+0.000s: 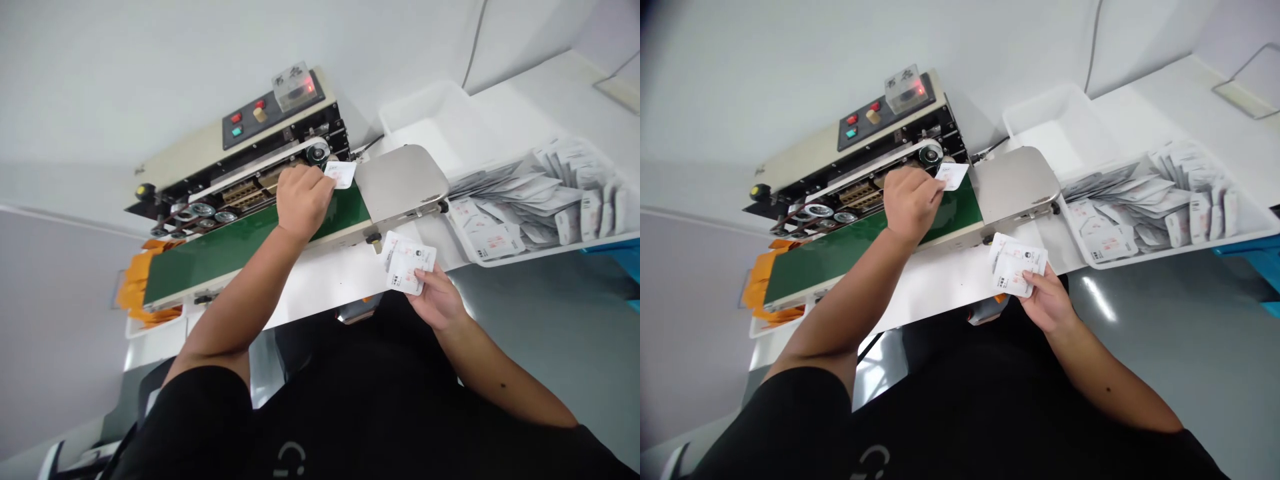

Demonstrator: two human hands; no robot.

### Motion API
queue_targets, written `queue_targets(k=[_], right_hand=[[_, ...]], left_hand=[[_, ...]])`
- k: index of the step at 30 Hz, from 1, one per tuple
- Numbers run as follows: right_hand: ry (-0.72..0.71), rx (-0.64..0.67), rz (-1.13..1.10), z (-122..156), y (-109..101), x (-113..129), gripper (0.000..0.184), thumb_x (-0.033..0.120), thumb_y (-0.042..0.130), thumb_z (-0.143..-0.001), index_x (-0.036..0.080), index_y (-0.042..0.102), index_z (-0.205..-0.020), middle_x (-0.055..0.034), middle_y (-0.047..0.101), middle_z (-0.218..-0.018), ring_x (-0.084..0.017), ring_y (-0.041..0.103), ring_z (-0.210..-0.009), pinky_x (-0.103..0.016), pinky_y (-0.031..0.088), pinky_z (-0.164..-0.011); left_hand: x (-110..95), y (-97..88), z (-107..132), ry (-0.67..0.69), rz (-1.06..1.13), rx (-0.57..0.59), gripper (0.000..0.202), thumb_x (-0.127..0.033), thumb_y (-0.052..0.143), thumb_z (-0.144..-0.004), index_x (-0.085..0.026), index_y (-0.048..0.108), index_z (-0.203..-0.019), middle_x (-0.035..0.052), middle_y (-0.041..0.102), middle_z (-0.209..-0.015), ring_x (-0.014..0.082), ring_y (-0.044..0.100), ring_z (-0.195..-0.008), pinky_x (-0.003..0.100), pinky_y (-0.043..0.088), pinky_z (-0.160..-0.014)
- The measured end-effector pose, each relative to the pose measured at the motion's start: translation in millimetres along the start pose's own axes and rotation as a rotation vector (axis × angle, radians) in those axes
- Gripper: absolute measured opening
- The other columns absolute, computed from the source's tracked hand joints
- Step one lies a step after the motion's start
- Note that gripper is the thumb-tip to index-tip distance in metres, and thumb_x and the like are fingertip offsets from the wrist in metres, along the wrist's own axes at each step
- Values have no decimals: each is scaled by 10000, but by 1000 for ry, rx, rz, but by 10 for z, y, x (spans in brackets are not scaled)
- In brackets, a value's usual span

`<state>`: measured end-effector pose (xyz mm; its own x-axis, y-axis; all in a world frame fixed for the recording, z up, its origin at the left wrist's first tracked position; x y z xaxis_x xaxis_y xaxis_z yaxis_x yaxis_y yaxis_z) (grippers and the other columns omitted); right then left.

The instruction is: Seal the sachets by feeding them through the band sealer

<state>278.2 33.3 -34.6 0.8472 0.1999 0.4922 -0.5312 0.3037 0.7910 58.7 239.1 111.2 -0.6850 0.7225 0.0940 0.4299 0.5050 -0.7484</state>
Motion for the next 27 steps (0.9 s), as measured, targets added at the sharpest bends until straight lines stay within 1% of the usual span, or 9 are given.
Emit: queue_targets(k=[3, 7, 12, 14, 18, 22, 24, 26, 27], right_hand=[[-11, 14, 21, -5, -40, 50, 421, 128, 801, -854, 291, 725, -1235, -31, 769, -1334, -235, 749, -1230, -382, 684, -953], [-18, 30, 27, -17, -67, 92, 407, 137, 801, -857, 271, 724, -1234, -52, 766, -1340, -230, 749, -1235, -369, 679, -976], [-17, 15, 35, -20, -101, 100, 429, 140, 804, -856, 290, 710, -1248, -40, 759, -1355, -236, 744, -1246, -397, 677, -984], [-16, 16, 48, -14, -110, 95, 437, 154, 811, -853, 291, 706, -1255, -44, 754, -1364, -250, 735, -1266, -420, 668, -1004], [-19, 7, 74, 10, -114, 91, 452, 172, 815, -849, 305, 698, -1265, -36, 748, -1370, -272, 709, -1311, -475, 640, -1062], [-24, -5, 85, 47, -109, 90, 454, 172, 805, -856, 316, 690, -1271, -29, 744, -1377, -277, 691, -1338, -511, 618, -1095], [-28, -4, 87, 67, -104, 87, 454, 181, 808, -856, 317, 686, -1272, -32, 744, -1377, -281, 693, -1334, -517, 618, -1092], [-30, -9, 88, 84, -97, 78, 460, 184, 818, -846, 317, 689, -1267, -32, 749, -1366, -279, 697, -1327, -508, 623, -1084], [-27, -14, 88, 91, -90, 71, 460, 183, 824, -842, 317, 692, -1262, -30, 751, -1362, -274, 698, -1324, -495, 628, -1078]], left_hand=[[24, 33, -85, 21, -62, 10, 286, -287, 489, -1091, -223, 633, -852, 36, 596, -837, 221, 546, -862, 426, 342, -826], [54, 85, -123, 37, -116, 50, 299, -283, 474, -1104, -231, 616, -846, 29, 599, -833, 220, 513, -854, 434, 316, -826], [123, 99, -91, -59, -117, 114, 280, -277, 493, -1087, -244, 606, -833, 26, 572, -805, 237, 532, -878, 450, 331, -876], [116, 65, -71, -79, -175, 125, 289, -257, 491, -1070, -247, 609, -806, 38, 576, -789, 259, 551, -883, 455, 336, -870], [98, -14, -12, -64, -298, 136, 276, -248, 497, -1046, -249, 615, -796, 63, 627, -809, 275, 551, -860, 463, 347, -844], [193, -79, 92, -152, -297, 167, 194, -236, 544, -1002, -252, 609, -819, 59, 647, -849, 281, 569, -905, 472, 366, -881], [222, -128, 164, -191, -305, 194, 128, -249, 579, -984, -258, 622, -865, 64, 679, -912, 294, 579, -947, 477, 368, -902], [177, -225, 250, -214, -289, 171, 57, -316, 636, -975, -262, 649, -964, 81, 713, -1012, 311, 590, -1001, 478, 370, -920], [115, -293, 301, -216, -264, 138, 123, -366, 669, -967, -257, 660, -1023, 94, 722, -1057, 319, 595, -1023, 478, 371, -927]])
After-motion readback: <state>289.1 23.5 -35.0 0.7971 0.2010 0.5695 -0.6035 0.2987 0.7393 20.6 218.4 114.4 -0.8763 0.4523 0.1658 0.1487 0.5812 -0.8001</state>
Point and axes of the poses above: each hand's wrist, its own z-axis away from the middle knuckle, its own y-axis out of the palm, x = y × z, the point moved 4 cm from there along -z, towards the middle knuckle
